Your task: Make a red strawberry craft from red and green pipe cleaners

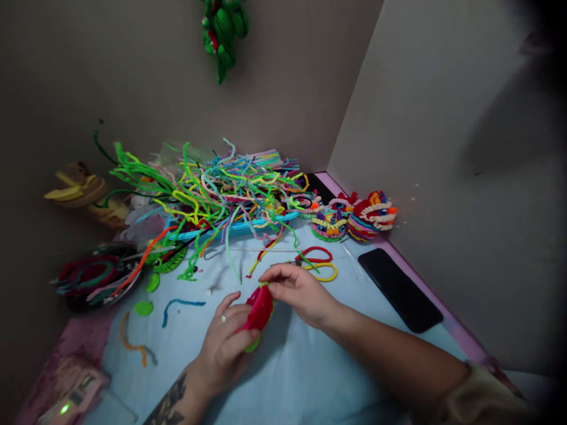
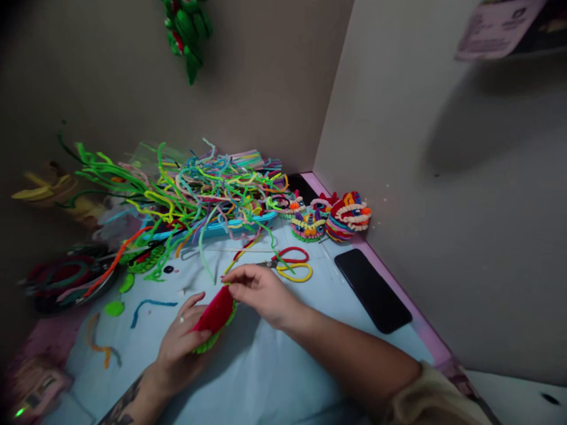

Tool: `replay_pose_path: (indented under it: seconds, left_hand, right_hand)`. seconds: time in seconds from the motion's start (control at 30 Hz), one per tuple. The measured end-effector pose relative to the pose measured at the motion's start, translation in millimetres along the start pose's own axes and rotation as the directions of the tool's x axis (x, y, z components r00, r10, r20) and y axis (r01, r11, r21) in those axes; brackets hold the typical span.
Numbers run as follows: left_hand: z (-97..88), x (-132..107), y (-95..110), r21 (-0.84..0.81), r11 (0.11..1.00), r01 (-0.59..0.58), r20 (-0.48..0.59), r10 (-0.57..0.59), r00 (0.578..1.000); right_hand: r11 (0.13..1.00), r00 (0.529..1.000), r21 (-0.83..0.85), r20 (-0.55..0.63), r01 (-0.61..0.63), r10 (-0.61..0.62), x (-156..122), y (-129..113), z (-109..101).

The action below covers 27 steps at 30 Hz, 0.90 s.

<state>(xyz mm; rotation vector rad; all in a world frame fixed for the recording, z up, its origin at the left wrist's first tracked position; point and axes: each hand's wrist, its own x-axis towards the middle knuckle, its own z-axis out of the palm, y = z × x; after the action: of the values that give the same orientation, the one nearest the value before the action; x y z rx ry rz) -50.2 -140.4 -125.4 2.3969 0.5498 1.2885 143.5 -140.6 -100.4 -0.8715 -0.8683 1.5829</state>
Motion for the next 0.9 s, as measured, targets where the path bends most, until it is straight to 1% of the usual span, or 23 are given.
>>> replay_pose_path:
  seconds: [0.03, 0.07, 0.1, 0.13, 0.2, 0.3, 0.33, 0.37, 0.43, 0.5, 0.53, 0.63, 0.7, 0.77, 0.83, 0.9]
  left_hand:
    - [-1.5, 2.4, 1.5, 0.058, 0.996, -0.065, 0.030, 0.064, 0.998]
    - [-2.8, 4.7, 3.1, 0.110, 0.988, -0.107, 0.046, 0.103, 0.994]
    - [-4.1, 6.6, 4.8, 0.146, 0.981, -0.128, 0.053, 0.121, 0.991]
    - [-5.1, 8.0, 6.3, 0.154, 0.981, -0.120, 0.052, 0.113, 0.992]
    - [-6.7, 9.1, 8.4, 0.088, 0.994, -0.058, 0.056, 0.053, 0.997]
    - [-7.7, 6.8, 8.5, -0.083, 0.989, 0.121, 0.041, -0.118, 0.992]
    - [-7.8, 5.4, 8.0, -0.108, 0.982, 0.153, 0.039, -0.150, 0.988]
    - [-7.7, 3.8, 7.3, -0.108, 0.982, 0.156, 0.042, -0.152, 0.987]
    - [-7.4, 0.9, 5.9, -0.054, 0.994, 0.096, 0.057, -0.093, 0.994]
    - [-7.2, -0.4, 5.1, -0.020, 0.998, 0.057, 0.060, -0.056, 0.997]
    - [-7.3, -0.2, 5.1, -0.032, 0.997, 0.075, 0.052, -0.074, 0.996]
    - [-8.4, 3.7, 7.1, -0.132, 0.971, 0.198, 0.041, -0.195, 0.980]
    - [-9.7, 8.1, 9.4, -0.157, 0.960, 0.233, 0.055, -0.227, 0.972]
    - [-11.0, 12.1, 11.6, -0.154, 0.964, 0.218, 0.067, -0.210, 0.975]
    - [-11.8, 14.0, 12.9, -0.172, 0.961, 0.217, 0.076, -0.207, 0.975]
    - [-12.0, 12.7, 12.8, -0.230, 0.935, 0.270, 0.076, -0.259, 0.963]
  right_hand:
    - [1.000, 1.000, -0.021, 0.013, 0.005, -0.005, -0.8, -1.5, 0.5]
    - [0.999, 1.000, -0.044, 0.019, 0.010, -0.009, -1.3, -2.6, 0.9]
    - [0.998, 1.000, -0.064, 0.016, 0.017, -0.016, -1.6, -3.2, 1.1]
    - [0.997, 1.000, -0.078, 0.009, 0.026, -0.025, -1.7, -3.4, 1.2]
    - [0.995, 0.999, -0.084, -0.006, 0.046, -0.046, -1.7, -2.8, 1.4]
    - [0.997, 0.998, -0.060, -0.013, 0.052, -0.053, -1.8, -0.8, 1.7]
    - [0.998, 0.999, -0.051, -0.013, 0.042, -0.043, -1.8, -0.3, 1.8]
    - [0.999, 1.000, -0.044, -0.009, 0.025, -0.026, -1.9, 0.1, 1.7]
    - [0.999, 1.000, -0.048, 0.010, -0.006, 0.007, -1.9, 0.2, 1.2]
    - [0.995, 0.999, -0.096, 0.035, 0.011, -0.008, -2.0, -0.7, 0.7]
    - [0.990, 0.998, -0.134, 0.047, 0.041, -0.035, -2.0, -1.5, 0.5]
    - [0.962, 0.990, -0.237, 0.066, 0.138, -0.126, -2.3, -5.1, 1.0]
    - [0.951, 0.987, -0.265, 0.058, 0.160, -0.150, -2.4, -7.3, 1.6]
    - [0.953, 0.988, -0.260, 0.044, 0.157, -0.151, -2.5, -8.3, 1.8]
    - [0.967, 0.991, -0.218, 0.037, 0.131, -0.126, -2.3, -8.0, 1.4]
    - [0.986, 0.997, -0.150, 0.043, 0.077, -0.072, -2.0, -7.1, 0.5]
